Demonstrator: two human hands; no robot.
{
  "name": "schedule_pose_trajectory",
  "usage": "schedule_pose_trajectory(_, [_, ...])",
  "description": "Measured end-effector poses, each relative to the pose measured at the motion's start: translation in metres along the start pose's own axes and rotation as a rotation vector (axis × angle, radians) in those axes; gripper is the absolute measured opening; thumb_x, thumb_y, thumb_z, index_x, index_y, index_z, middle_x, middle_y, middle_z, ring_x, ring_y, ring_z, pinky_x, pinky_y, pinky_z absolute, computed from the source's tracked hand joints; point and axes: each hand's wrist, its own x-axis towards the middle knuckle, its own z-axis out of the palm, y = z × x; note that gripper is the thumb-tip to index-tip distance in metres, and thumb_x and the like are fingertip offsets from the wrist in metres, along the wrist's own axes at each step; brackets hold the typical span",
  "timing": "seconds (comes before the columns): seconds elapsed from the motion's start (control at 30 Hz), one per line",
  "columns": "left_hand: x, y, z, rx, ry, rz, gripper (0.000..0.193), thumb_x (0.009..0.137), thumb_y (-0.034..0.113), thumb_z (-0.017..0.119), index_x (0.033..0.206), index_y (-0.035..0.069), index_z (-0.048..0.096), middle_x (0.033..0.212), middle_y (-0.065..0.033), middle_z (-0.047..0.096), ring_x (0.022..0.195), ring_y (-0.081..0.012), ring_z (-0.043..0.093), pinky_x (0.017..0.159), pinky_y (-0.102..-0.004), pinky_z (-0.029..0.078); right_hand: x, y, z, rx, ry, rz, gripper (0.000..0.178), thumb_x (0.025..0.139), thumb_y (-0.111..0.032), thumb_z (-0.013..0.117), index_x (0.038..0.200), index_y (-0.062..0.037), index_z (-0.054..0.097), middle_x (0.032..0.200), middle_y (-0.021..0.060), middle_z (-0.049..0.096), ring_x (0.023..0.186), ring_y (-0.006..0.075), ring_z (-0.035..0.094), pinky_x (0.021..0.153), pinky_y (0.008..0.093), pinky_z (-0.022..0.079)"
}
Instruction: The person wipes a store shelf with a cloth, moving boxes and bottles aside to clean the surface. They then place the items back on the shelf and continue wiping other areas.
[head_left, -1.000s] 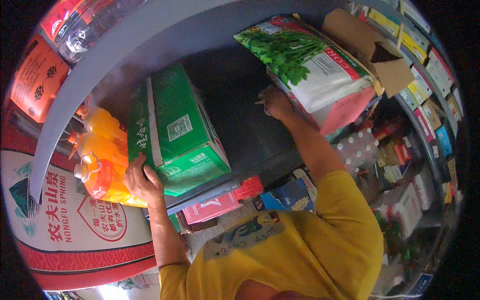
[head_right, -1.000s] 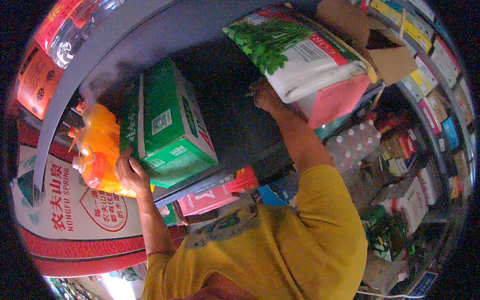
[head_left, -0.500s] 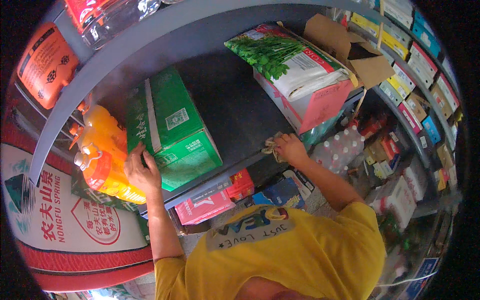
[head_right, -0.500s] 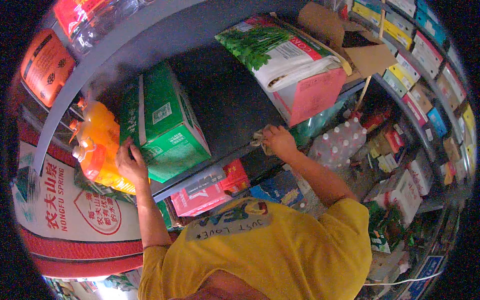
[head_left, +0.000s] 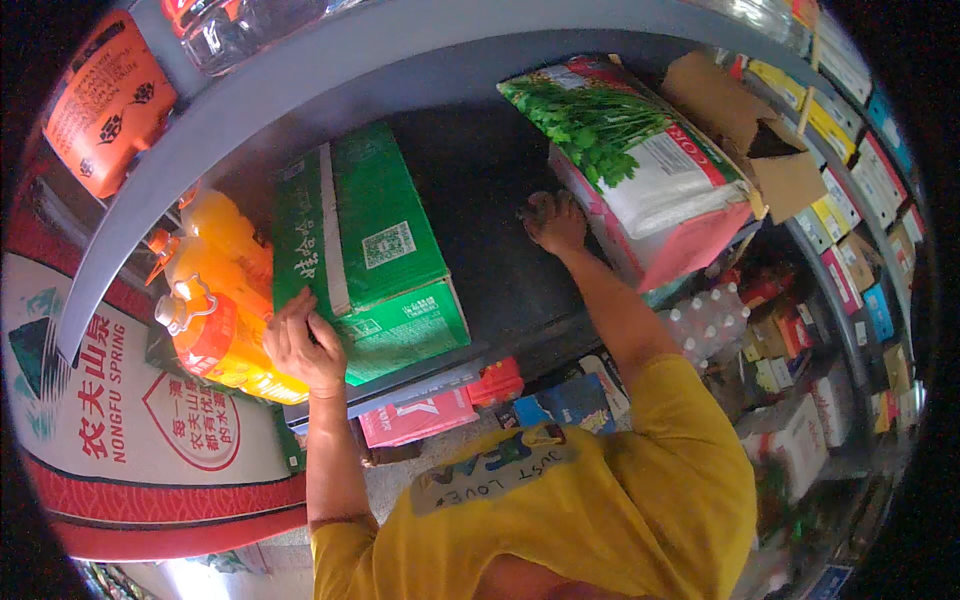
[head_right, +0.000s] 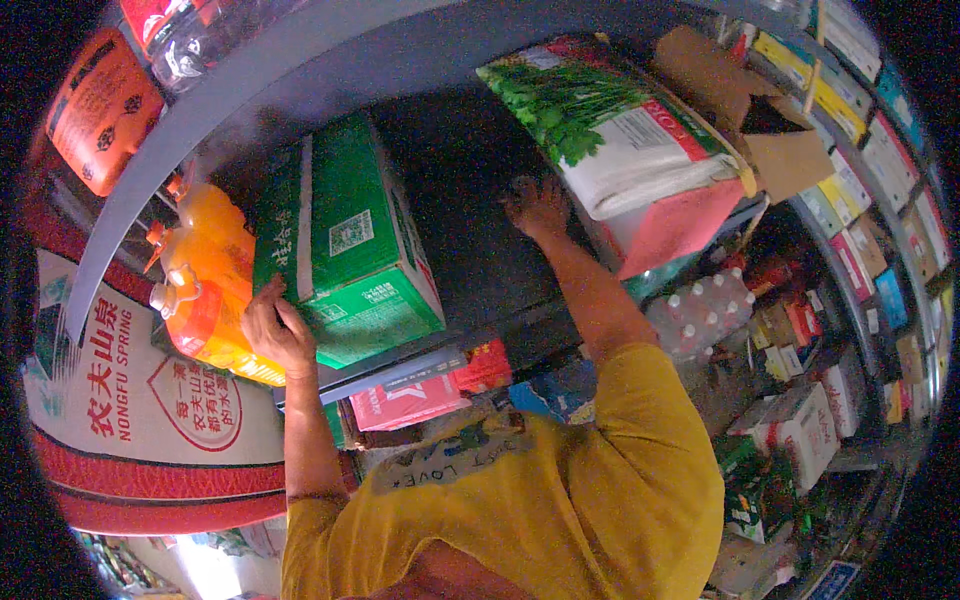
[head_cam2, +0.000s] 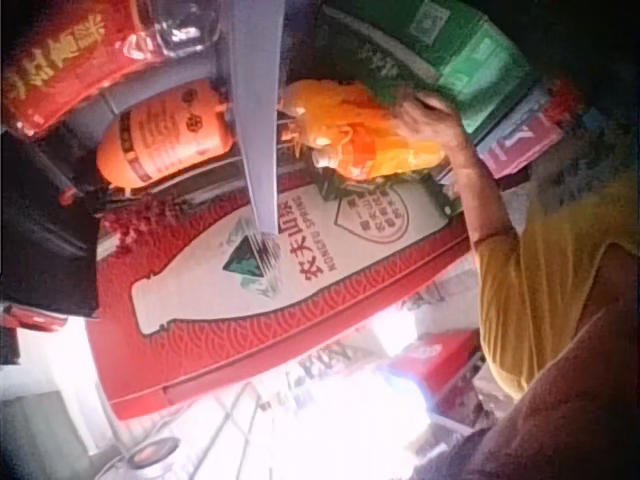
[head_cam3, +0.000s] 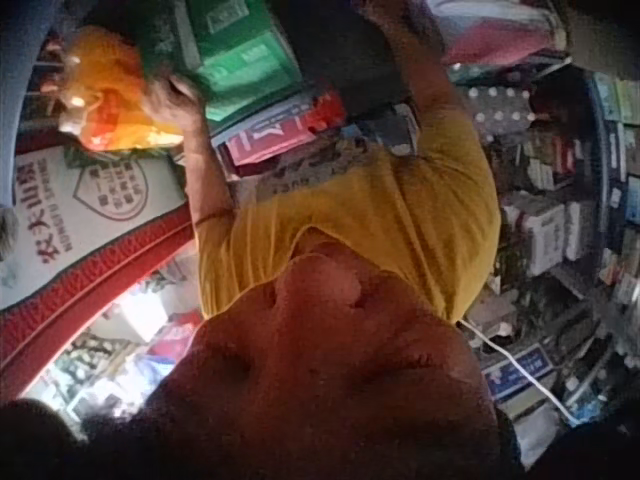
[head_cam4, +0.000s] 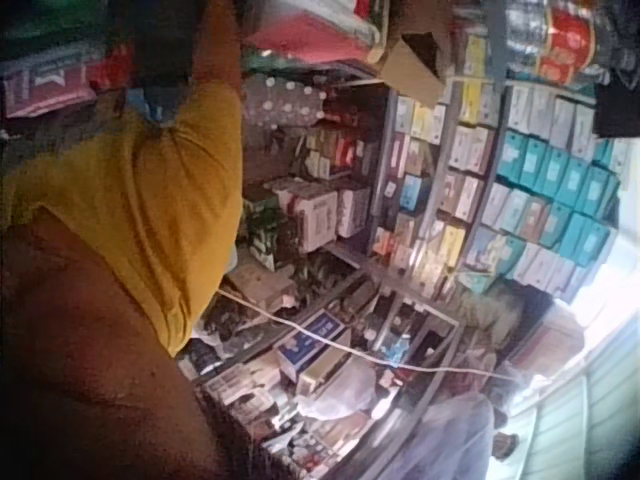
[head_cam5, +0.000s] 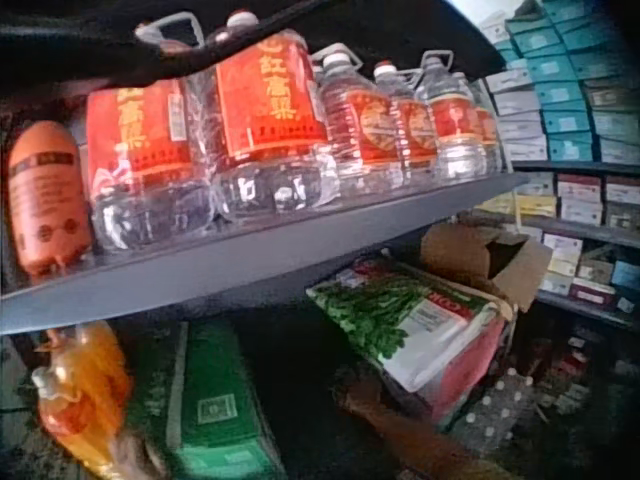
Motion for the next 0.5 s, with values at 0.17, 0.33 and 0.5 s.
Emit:
schedule_pose_trajectory(0.17, [-0.002,-0.002,0.003,-0.003,0.035,0.037,0.014,0.076,0.008,0.044,0.078,0.006,0.058,0.086,-0.0053,0.063,0.078,-0.0203,0.057,0.072,-0.0321,0.039,0.036,-0.009,0.048,0.116,0.225,-0.288,0.033,0.073,-0.034,0.056,0.1,-0.0155,0.057,0.107,0.0127,0.052,0.093,0.0322,0.051,0.074,0.0426,0.046])
schedule_pose_trajectory(0.33, [-0.002,0.001,0.005,0.001,0.035,0.045,0.016,0.075,0.007,0.042,0.078,0.005,0.057,0.084,-0.0065,0.063,0.075,-0.021,0.058,0.072,-0.0316,0.039,0.059,-0.011,0.06,0.321,-0.104,-0.635,0.03,0.073,-0.027,0.056,0.101,-0.0175,0.055,0.107,0.006,0.053,0.093,0.0265,0.052,0.077,0.039,0.045])
schedule_pose_trajectory(0.5, [-0.007,-0.001,0.004,0.036,0.025,0.017,0.018,0.076,0.007,0.042,0.081,0.005,0.058,0.084,-0.0058,0.063,0.076,-0.0209,0.057,0.072,-0.0316,0.038,0.041,-0.031,0.006,0.575,-0.409,-0.795,0.031,0.075,-0.029,0.057,0.104,-0.0193,0.056,0.112,0.0019,0.053,0.109,0.0259,0.046,0.082,0.0406,0.043])
